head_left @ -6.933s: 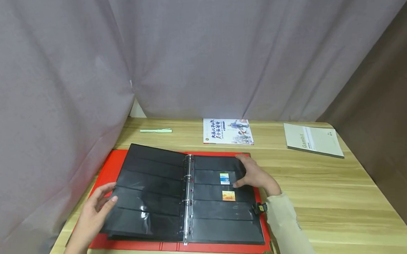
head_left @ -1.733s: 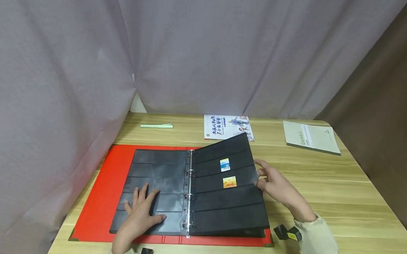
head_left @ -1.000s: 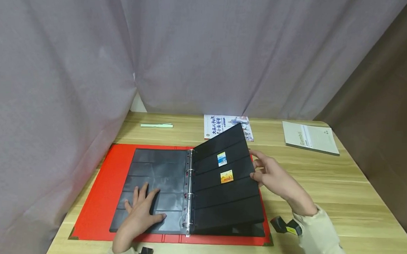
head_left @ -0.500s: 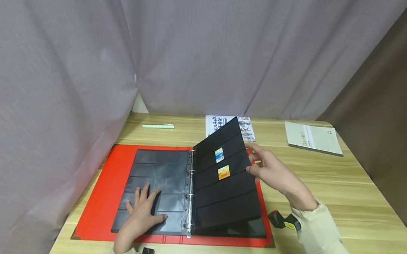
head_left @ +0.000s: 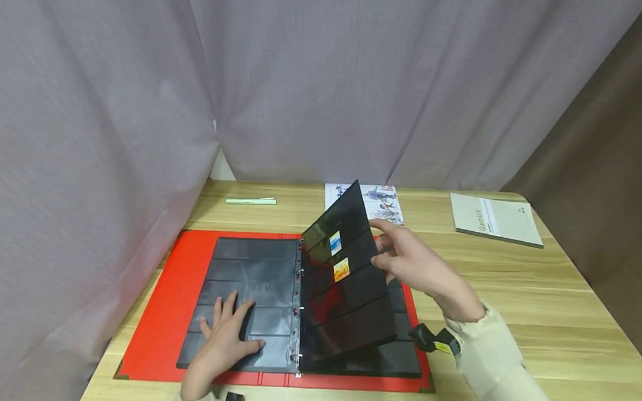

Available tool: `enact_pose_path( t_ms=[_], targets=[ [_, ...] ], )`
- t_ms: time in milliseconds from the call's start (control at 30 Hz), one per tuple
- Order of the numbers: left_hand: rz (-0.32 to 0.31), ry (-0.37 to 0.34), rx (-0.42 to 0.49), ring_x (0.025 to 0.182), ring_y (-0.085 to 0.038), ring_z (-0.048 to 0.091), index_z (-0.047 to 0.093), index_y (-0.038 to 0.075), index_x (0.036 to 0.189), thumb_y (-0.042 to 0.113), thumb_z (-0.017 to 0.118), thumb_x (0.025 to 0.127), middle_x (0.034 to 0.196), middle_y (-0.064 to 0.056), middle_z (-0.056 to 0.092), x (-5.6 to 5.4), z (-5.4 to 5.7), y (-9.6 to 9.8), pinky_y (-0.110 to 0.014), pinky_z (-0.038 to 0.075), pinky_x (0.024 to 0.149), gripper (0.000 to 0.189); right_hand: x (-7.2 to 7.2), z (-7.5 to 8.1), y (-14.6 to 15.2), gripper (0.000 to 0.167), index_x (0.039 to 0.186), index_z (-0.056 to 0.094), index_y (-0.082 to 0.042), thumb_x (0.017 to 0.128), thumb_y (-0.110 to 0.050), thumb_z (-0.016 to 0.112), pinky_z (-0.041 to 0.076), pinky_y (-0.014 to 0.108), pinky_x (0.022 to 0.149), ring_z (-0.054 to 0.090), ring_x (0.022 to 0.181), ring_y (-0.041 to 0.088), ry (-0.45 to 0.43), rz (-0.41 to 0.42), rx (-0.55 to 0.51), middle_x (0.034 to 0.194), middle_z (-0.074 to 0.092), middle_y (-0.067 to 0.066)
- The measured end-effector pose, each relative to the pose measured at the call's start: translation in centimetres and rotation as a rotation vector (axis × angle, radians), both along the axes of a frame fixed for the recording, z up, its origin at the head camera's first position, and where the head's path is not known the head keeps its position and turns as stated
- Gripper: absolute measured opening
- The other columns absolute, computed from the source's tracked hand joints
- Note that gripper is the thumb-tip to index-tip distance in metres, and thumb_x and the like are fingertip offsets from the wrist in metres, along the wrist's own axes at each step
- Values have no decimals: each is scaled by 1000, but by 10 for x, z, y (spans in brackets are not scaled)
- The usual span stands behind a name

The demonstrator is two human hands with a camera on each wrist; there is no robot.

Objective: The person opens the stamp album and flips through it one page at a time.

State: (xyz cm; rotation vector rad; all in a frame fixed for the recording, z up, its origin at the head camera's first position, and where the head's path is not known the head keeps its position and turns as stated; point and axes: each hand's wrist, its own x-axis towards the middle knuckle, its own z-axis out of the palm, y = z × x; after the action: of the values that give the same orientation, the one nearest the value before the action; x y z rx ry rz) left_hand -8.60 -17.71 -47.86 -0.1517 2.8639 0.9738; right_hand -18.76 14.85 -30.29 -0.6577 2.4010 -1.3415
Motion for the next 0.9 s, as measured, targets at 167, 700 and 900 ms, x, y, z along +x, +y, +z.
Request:
enact_pose_path(
  t_ms=[167,700,900],
  targets=[
    [7,5,-12,143,-61,4,54,4,141,22,92,71,158,-34,21,-1,1,-1,-87,-1,97,82,0,2,-8,68,152,26,10,91,9,56,56,35,57,60,62,23,-10,19,-15,86,57,13],
    [-26,166,96,140,-55,31,52,7,146,21,76,90,158,-27,31,-3,31,5,-80,23,102,62,1,10,-34,69,154,24,5,93,4,57,58,39,59,63,55,24,-46,33,-71,91,59,16],
    [-80,387,224,131,-43,50,50,13,147,21,74,93,154,-16,43,2,54,18,-70,41,98,60,4,13,-48,71,155,24,1,94,2,58,58,41,60,62,56,25,-69,33,-97,99,57,17]
  ],
)
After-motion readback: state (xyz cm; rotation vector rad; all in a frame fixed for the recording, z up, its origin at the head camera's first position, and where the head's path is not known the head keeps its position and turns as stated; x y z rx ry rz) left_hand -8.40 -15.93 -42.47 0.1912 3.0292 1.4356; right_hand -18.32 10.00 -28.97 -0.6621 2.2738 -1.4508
